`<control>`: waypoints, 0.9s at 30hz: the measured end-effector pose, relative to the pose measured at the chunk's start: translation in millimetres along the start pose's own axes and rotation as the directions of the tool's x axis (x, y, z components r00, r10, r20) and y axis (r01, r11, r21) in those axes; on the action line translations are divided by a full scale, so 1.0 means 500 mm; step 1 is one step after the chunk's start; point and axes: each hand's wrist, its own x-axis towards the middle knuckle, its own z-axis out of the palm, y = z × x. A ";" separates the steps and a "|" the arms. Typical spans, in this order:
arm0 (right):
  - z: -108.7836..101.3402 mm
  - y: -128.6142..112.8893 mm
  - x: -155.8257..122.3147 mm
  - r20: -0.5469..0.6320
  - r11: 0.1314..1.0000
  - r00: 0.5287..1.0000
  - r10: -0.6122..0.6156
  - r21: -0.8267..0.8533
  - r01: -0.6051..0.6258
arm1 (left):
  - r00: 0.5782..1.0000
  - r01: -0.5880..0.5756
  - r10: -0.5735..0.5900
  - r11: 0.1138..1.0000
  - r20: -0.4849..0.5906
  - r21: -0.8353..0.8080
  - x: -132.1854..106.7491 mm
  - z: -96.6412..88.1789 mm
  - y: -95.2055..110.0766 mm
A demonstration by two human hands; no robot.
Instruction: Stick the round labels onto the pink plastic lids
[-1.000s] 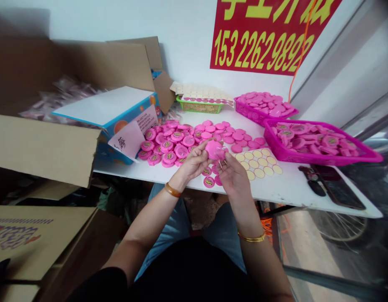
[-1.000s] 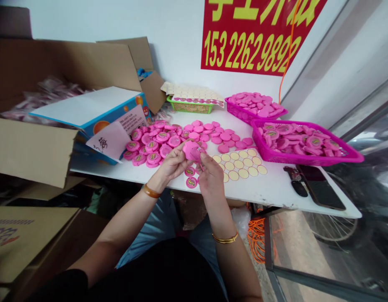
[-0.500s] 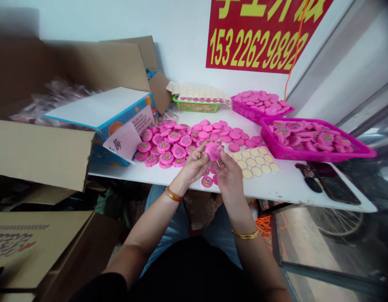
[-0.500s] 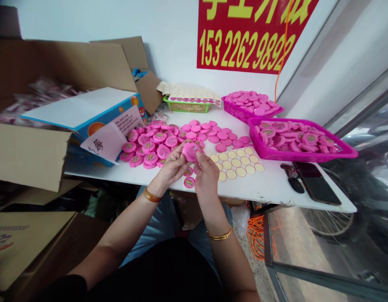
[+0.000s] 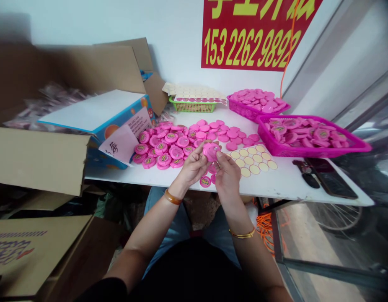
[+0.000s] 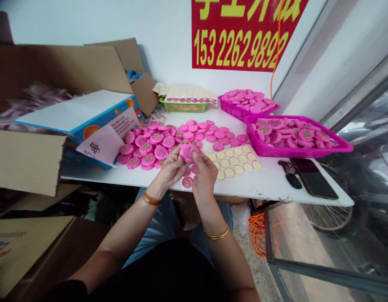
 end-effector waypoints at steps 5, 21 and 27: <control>-0.003 0.001 -0.002 0.010 0.997 0.999 -0.051 -0.063 0.051 | 1.000 -0.003 0.003 1.000 -0.008 0.030 -0.001 -0.002 -0.004; -0.020 0.040 0.003 -0.003 0.828 0.900 -0.435 -0.394 0.399 | 0.999 0.040 -0.040 0.999 -0.026 -0.019 -0.010 0.002 -0.021; -0.038 0.042 0.035 0.020 0.759 0.864 -0.503 -0.467 0.453 | 0.996 0.087 -0.087 0.996 -0.015 -0.024 -0.015 -0.013 -0.053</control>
